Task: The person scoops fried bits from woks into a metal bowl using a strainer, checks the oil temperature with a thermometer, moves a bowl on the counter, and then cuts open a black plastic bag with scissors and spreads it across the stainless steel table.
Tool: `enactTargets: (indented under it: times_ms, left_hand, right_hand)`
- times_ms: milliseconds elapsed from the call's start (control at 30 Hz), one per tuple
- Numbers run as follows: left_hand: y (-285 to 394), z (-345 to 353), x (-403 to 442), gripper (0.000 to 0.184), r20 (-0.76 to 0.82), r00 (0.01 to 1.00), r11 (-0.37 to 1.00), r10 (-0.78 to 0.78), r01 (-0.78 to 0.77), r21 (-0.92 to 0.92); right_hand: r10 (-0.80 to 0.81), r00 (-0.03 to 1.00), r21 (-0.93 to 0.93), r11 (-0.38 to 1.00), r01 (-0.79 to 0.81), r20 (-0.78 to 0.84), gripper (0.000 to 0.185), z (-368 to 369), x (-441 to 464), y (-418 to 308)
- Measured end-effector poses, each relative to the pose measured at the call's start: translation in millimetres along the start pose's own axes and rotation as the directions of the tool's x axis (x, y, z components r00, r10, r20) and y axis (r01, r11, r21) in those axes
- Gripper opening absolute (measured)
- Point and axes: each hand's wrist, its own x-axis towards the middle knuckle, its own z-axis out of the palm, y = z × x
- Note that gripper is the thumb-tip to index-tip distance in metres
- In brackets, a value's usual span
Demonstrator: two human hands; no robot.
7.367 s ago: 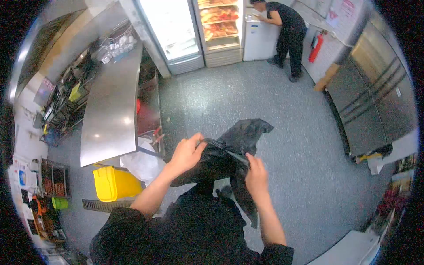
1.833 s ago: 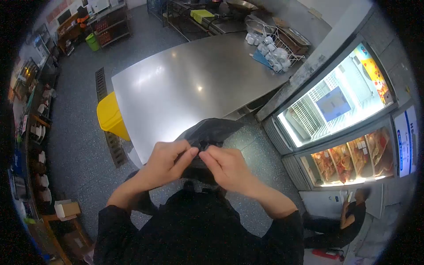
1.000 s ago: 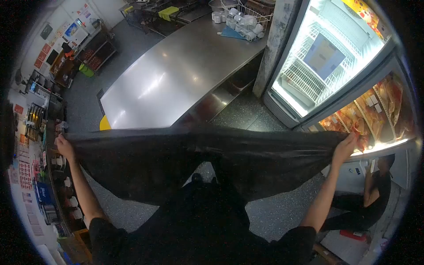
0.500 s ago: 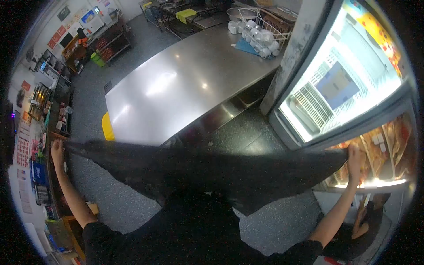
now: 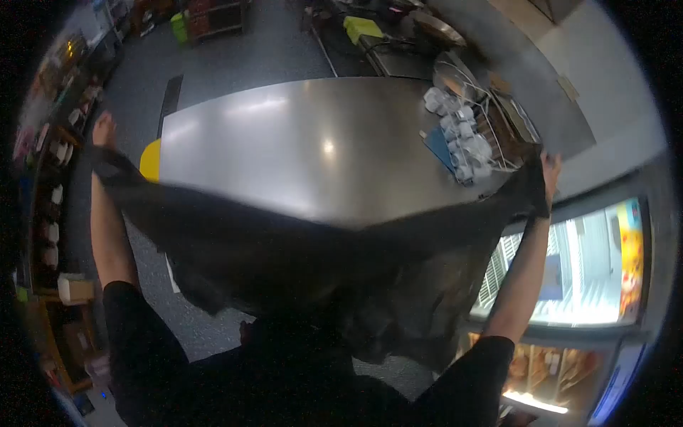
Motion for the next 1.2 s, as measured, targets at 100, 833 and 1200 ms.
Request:
enactTargets:
  times_ms: [100,833,1200]
  left_hand:
    - [172,108,-159,0.052,-0.015,0.996,0.991,0.089,-0.090,-0.103]
    - [-15,312,-396,0.060,0.290,0.543,0.430,-0.788,0.149,0.890]
    - [-143,281,-238,0.097,0.196,0.847,0.574,-0.494,0.149,0.805]
  right_hand:
    - [-0.257,0.966,0.009,0.966,0.257,0.021,0.066,102,-15,-155]
    - [-0.069,0.150,0.004,0.920,0.392,0.986,0.062,535,-344,-90]
    - [-0.004,0.703,-0.493,0.710,0.503,0.711,0.059,447,-166,143]
